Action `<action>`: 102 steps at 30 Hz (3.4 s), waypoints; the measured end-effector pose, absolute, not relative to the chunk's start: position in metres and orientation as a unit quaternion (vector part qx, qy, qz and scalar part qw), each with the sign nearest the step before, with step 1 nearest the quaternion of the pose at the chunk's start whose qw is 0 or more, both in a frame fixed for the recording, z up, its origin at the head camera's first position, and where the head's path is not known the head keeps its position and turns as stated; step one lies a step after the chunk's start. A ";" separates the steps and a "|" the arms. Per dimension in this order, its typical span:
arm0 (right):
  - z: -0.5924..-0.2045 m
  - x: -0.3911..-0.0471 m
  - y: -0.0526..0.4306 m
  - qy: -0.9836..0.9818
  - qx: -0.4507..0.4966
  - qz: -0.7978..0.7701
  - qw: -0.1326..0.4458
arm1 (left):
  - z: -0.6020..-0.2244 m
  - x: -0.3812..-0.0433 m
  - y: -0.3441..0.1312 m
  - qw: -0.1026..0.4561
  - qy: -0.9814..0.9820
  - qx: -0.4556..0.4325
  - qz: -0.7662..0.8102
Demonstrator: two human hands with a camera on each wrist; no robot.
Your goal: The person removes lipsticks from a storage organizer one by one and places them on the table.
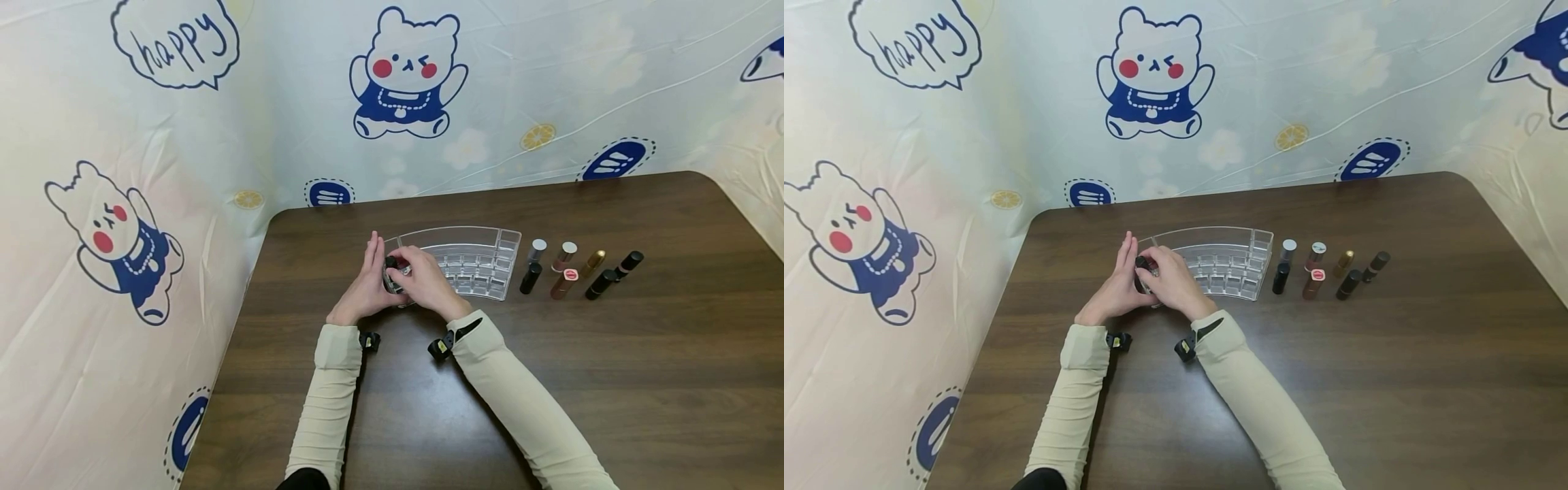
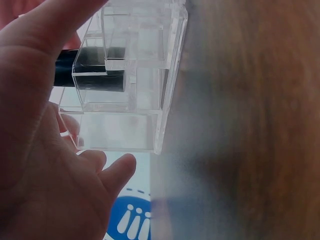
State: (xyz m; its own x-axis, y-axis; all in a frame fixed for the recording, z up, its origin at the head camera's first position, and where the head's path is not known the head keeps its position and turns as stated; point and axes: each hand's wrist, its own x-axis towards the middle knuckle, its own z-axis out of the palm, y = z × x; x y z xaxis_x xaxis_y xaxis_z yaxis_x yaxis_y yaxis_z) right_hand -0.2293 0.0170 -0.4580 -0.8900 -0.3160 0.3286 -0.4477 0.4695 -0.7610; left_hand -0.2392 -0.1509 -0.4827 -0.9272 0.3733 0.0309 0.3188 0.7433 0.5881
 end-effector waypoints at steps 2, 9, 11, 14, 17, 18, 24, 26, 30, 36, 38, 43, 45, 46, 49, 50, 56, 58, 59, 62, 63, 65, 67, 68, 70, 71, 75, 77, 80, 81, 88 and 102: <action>-0.458 -0.229 0.017 -0.852 0.224 0.468 0.073 | -0.483 -0.239 -0.151 0.044 0.933 0.185 0.307; -0.458 -0.228 0.019 -0.845 0.223 0.479 0.080 | -0.483 -0.239 -0.151 0.047 0.934 0.182 0.303; -0.458 -0.227 0.019 -0.843 0.222 0.484 0.083 | -0.483 -0.239 -0.151 0.048 0.935 0.181 0.302; -0.458 -0.227 0.019 -0.839 0.219 0.490 0.086 | -0.482 -0.239 -0.151 0.046 0.935 0.182 0.302; -0.457 -0.227 0.020 -0.837 0.216 0.495 0.090 | -0.482 -0.239 -0.151 0.045 0.935 0.183 0.302; -0.457 -0.227 0.020 -0.836 0.215 0.496 0.090 | -0.482 -0.239 -0.151 0.046 0.935 0.182 0.301; -0.458 -0.228 0.020 -0.832 0.210 0.505 0.093 | -0.483 -0.239 -0.151 0.042 0.936 0.184 0.296; -0.457 -0.227 0.021 -0.829 0.210 0.510 0.096 | -0.483 -0.239 -0.151 0.040 0.936 0.186 0.297; -0.454 -0.227 0.022 -0.821 0.211 0.520 0.102 | -0.483 -0.240 -0.150 0.041 0.935 0.185 0.300; -0.453 -0.226 0.024 -0.815 0.210 0.529 0.106 | -0.483 -0.239 -0.150 0.050 0.934 0.176 0.306; -0.453 -0.225 0.025 -0.812 0.211 0.533 0.108 | -0.483 -0.239 -0.150 0.052 0.934 0.175 0.309; -0.453 -0.226 0.029 -0.805 0.219 0.536 0.127 | -0.483 -0.239 -0.150 0.054 0.932 0.173 0.313; -0.453 -0.226 0.031 -0.803 0.221 0.537 0.134 | -0.482 -0.239 -0.149 0.055 0.932 0.170 0.314; -0.453 -0.226 0.032 -0.802 0.221 0.538 0.136 | -0.482 -0.239 -0.149 0.055 0.933 0.170 0.314; -0.453 -0.226 0.034 -0.804 0.220 0.535 0.139 | -0.482 -0.239 -0.149 0.055 0.933 0.169 0.312; -0.453 -0.226 0.035 -0.804 0.221 0.534 0.140 | -0.482 -0.239 -0.149 0.056 0.933 0.168 0.312; -0.453 -0.225 0.040 -0.807 0.221 0.528 0.145 | -0.482 -0.239 -0.149 0.053 0.934 0.171 0.309; -0.453 -0.224 0.041 -0.807 0.220 0.528 0.146 | -0.482 -0.239 -0.149 0.054 0.934 0.170 0.310; -0.453 -0.223 0.042 -0.807 0.220 0.529 0.146 | -0.482 -0.240 -0.149 0.055 0.934 0.170 0.311; -0.453 -0.222 0.045 -0.807 0.219 0.529 0.147 | -0.482 -0.239 -0.149 0.057 0.933 0.168 0.314; -0.452 -0.221 0.046 -0.807 0.221 0.528 0.147 | -0.482 -0.239 -0.149 0.057 0.933 0.167 0.314; -0.452 -0.221 0.048 -0.805 0.222 0.531 0.147 | -0.482 -0.239 -0.148 0.058 0.933 0.164 0.315; -0.452 -0.220 0.051 -0.803 0.223 0.534 0.146 | -0.482 -0.240 -0.148 0.058 0.933 0.162 0.315; -0.452 -0.220 0.052 -0.801 0.223 0.536 0.146 | -0.482 -0.239 -0.148 0.057 0.934 0.162 0.315; -0.452 -0.219 0.054 -0.800 0.221 0.538 0.146 | -0.482 -0.240 -0.148 0.057 0.934 0.162 0.314; -0.452 -0.218 0.056 -0.800 0.220 0.539 0.145 | -0.482 -0.240 -0.148 0.057 0.934 0.163 0.314; -0.451 -0.217 0.061 -0.802 0.220 0.536 0.147 | -0.482 -0.239 -0.149 0.058 0.933 0.164 0.316; -0.451 -0.216 0.063 -0.802 0.220 0.535 0.148 | -0.482 -0.239 -0.149 0.059 0.932 0.164 0.317; -0.451 -0.215 0.067 -0.801 0.223 0.535 0.150 | -0.482 -0.239 -0.148 0.060 0.933 0.160 0.317; -0.451 -0.215 0.068 -0.800 0.224 0.536 0.150 | -0.482 -0.239 -0.148 0.061 0.933 0.159 0.316; -0.452 -0.213 0.076 -0.797 0.227 0.537 0.154 | -0.482 -0.239 -0.148 0.060 0.935 0.157 0.312; -0.451 -0.206 0.092 -0.797 0.233 0.534 0.159 | -0.482 -0.239 -0.147 0.063 0.934 0.154 0.317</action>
State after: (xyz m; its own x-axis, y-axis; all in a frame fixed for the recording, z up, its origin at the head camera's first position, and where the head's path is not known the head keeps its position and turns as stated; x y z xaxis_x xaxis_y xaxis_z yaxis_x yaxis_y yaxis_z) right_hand -0.2056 0.0917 -0.4511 -0.8411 -0.2010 0.5022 -0.5409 0.3223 -0.7769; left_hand -0.2385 -0.1472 -0.4825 -0.9450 0.3265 -0.0196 0.2471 0.7519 0.6112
